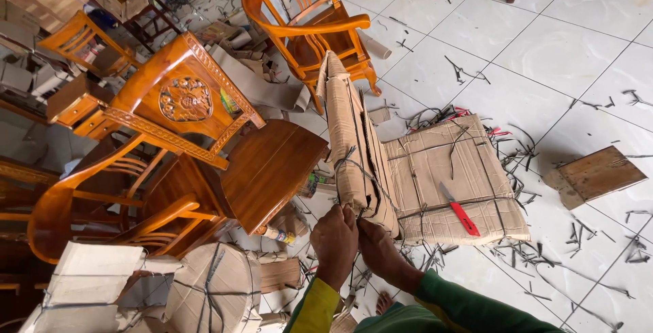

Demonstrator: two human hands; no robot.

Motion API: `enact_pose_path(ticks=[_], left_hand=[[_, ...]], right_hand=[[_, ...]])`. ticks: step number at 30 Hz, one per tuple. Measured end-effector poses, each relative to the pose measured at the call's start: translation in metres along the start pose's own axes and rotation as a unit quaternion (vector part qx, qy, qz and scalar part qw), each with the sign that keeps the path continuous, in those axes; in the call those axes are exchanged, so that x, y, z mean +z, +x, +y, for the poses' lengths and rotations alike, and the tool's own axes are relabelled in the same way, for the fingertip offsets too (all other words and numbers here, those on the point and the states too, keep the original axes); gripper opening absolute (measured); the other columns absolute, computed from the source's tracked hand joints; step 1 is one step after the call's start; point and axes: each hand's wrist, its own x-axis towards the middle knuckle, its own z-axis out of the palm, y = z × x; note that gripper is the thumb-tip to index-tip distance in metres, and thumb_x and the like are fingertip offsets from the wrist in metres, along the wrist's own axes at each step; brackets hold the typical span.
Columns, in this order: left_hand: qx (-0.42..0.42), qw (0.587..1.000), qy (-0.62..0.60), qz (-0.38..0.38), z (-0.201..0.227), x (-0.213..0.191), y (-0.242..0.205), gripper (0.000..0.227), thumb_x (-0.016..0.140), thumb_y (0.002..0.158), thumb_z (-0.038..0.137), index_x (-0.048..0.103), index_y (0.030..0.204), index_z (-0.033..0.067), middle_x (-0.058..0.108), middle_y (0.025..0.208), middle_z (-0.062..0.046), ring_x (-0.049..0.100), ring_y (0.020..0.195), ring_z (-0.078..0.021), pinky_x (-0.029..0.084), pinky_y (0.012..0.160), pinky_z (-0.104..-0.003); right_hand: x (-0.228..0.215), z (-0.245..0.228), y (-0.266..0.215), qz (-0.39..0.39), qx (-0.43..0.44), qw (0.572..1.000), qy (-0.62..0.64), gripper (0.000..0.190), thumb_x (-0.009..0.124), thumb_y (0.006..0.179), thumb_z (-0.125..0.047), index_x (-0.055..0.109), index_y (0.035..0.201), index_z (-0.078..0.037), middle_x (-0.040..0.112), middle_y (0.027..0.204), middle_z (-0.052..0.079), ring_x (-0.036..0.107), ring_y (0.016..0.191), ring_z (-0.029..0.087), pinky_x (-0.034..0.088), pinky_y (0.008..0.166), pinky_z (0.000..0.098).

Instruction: The person uses a red utility knife to cut black plastic straps securing a large cardboard bundle. They then pull and remove the cut straps by hand, discarding them onto the floor.

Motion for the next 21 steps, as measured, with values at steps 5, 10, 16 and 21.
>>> enact_pose_path(ticks=[5,10,16,21], left_hand=[[-0.074,0.925,-0.286,-0.238,-0.011,-0.042,0.019,0.038,0.051,0.105,0.034,0.067,0.087,0.0054,0.075,0.081,-0.017,0.069,0.069,-0.0332,0.048,0.065,-0.047],[-0.219,0.831,-0.445,-0.251,-0.014,-0.076,0.012,0.031,0.067,0.090,0.036,0.068,0.109,0.0106,0.069,0.107,-0.009,0.067,0.087,-0.0220,0.055,0.063,-0.037],[-0.212,0.862,-0.458,-0.036,-0.014,-0.064,-0.001,0.029,0.070,0.088,0.029,0.066,0.112,0.0136,0.067,0.120,-0.008,0.066,0.108,-0.0226,0.062,0.078,-0.040],[0.038,0.937,-0.344,-0.045,-0.026,-0.042,0.014,0.015,0.075,0.092,0.021,0.069,0.097,0.0092,0.074,0.084,-0.004,0.062,0.068,-0.0157,0.051,0.057,-0.033]], right_hand=[[-0.010,0.008,-0.008,0.000,0.036,0.999,-0.031,0.036,0.039,0.105,-0.026,0.062,0.083,-0.010,0.051,0.068,0.003,0.047,0.062,0.016,0.037,0.056,0.0337],[-0.014,-0.009,-0.016,-0.012,0.089,0.992,0.083,0.035,0.041,0.107,-0.024,0.060,0.083,-0.006,0.036,0.063,0.001,0.033,0.057,0.014,0.027,0.053,0.0320],[-0.017,-0.016,-0.015,-0.019,0.105,0.993,0.039,0.037,0.039,0.106,-0.027,0.059,0.083,-0.006,0.045,0.065,0.004,0.041,0.059,0.017,0.033,0.054,0.0353],[-0.016,0.007,-0.009,-0.028,0.072,0.997,-0.002,0.038,0.039,0.106,-0.030,0.059,0.083,-0.008,0.055,0.070,0.007,0.053,0.063,0.021,0.041,0.056,0.0357]])
